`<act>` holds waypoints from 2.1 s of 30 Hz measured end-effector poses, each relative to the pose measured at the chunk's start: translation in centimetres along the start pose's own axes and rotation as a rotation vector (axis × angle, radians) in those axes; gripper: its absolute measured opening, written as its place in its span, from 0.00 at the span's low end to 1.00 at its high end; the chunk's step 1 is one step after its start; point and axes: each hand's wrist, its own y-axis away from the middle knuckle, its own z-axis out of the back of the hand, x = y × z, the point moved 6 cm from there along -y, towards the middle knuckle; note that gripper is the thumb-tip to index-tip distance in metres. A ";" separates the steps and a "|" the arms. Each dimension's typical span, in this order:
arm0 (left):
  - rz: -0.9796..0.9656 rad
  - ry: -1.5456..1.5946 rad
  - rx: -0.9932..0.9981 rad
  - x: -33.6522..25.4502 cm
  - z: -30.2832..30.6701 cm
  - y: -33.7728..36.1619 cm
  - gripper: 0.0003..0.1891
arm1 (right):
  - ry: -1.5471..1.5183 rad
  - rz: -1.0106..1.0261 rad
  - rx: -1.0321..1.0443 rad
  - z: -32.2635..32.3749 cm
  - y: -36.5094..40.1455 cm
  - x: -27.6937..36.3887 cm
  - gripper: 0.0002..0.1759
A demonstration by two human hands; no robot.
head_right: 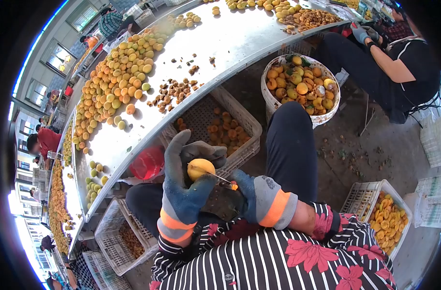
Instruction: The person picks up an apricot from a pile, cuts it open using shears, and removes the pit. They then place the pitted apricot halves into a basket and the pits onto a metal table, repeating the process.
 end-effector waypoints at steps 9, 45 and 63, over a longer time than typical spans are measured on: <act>-0.072 0.904 -0.075 4.3 -2.9 0.7 0.29 | 0.003 0.000 -0.040 -0.6 0.6 -0.2 0.21; -0.280 0.013 0.123 0.3 -0.4 0.0 0.48 | -0.035 0.020 0.085 -0.1 0.1 -0.1 0.16; -0.337 -0.079 -0.030 -0.7 0.7 0.2 0.58 | -0.530 0.092 -0.272 2.3 0.2 -2.4 0.14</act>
